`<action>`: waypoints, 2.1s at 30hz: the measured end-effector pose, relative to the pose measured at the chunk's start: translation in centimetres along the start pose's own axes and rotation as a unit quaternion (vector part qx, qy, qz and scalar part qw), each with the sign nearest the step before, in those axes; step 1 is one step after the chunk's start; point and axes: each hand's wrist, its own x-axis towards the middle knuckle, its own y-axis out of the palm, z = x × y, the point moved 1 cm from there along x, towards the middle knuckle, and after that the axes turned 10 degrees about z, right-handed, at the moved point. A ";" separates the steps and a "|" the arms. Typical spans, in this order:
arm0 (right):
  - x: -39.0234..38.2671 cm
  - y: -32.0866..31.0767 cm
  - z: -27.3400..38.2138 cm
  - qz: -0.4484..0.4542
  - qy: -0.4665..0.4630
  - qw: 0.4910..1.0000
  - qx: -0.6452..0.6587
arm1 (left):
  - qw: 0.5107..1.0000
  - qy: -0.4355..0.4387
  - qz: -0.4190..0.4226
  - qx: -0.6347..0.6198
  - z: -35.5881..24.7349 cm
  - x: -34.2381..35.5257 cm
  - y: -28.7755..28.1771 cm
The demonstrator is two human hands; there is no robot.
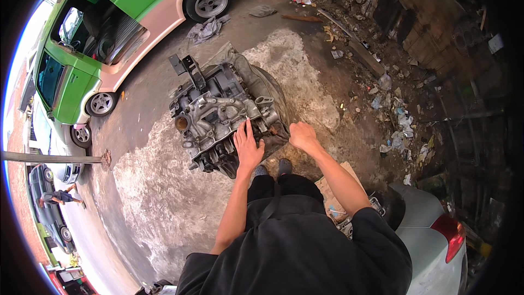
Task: The person uses a wrench to tighten bolts on a disassembled engine block placed on the ground. The person repeatedly positions the wrench, turns it, and repositions it across different bolt locations on the engine.
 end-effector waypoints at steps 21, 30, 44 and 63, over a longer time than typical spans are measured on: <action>0.8 -1.1 -0.3 0.013 -0.140 0.990 -0.026 | 0.999 -0.030 0.014 0.022 -0.3 0.2 0.5; -0.3 1.3 -1.0 -0.016 -0.164 0.986 0.012 | 0.997 -0.043 0.031 0.060 -0.3 0.6 1.1; 0.2 5.7 -3.6 -0.010 -0.136 0.988 0.075 | 0.995 -0.052 0.028 0.075 -0.3 0.6 1.3; 6.4 13.8 -7.0 0.012 -0.035 0.988 0.153 | 0.996 -0.046 0.021 0.073 -0.2 0.6 1.4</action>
